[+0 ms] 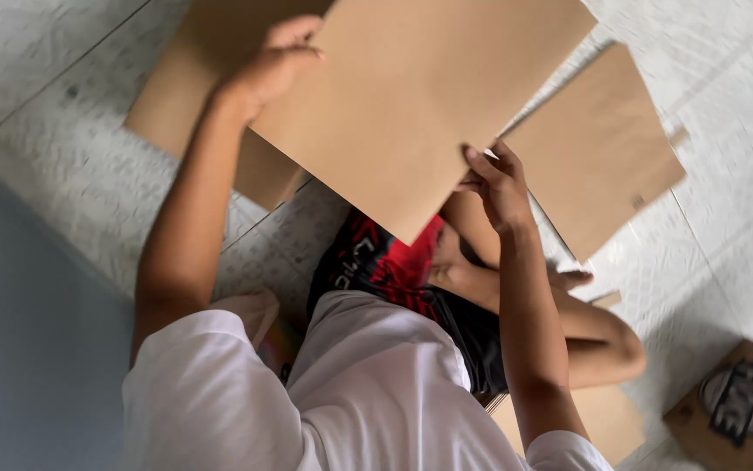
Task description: Folding pre-cut cardboard sheets along scored lines and stacking them on the floor.
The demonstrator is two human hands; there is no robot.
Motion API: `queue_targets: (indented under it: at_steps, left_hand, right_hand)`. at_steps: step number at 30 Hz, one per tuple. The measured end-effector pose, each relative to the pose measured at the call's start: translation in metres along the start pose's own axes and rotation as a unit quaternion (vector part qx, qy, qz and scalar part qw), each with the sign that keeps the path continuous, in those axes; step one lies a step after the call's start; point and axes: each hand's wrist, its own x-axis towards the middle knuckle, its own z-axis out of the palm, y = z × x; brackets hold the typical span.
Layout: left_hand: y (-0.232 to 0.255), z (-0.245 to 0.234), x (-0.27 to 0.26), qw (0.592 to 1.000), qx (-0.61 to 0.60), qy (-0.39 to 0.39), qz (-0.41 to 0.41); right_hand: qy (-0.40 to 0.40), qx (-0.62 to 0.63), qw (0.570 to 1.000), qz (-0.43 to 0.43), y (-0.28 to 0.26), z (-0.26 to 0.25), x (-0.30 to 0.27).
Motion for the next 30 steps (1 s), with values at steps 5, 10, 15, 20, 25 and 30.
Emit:
queue_targets:
  at_steps: [5,10,15,20,25,30]
  left_hand:
    - [-0.013,-0.108,-0.081,0.966,0.195,0.166,-0.042]
    - [-0.011,-0.118,-0.124,0.912,0.311,0.266,-0.042]
    - [-0.049,-0.116,-0.115,0.831,0.462,0.302,0.063]
    - [-0.069,-0.114,-0.104,0.808,0.517,0.281,0.020]
    - [-0.088,-0.122,-0.092,0.838,0.480,0.258,-0.002]
    - [-0.091,-0.135,-0.076,0.821,0.516,0.229,-0.082]
  right_hand:
    - [-0.065,-0.110,0.991,0.032,0.016,0.118,0.051]
    - [-0.105,-0.198,0.975,0.001,0.085,0.167,0.083]
    - [-0.061,-0.334,0.937,-0.079,0.133,0.160,0.085]
    - [-0.042,-0.379,0.913,-0.146,0.146,0.155,0.086]
    - [-0.138,-0.303,0.941,-0.056,0.142,0.164,0.087]
    - [-0.172,-0.305,0.933,-0.078,0.177,0.161,0.099]
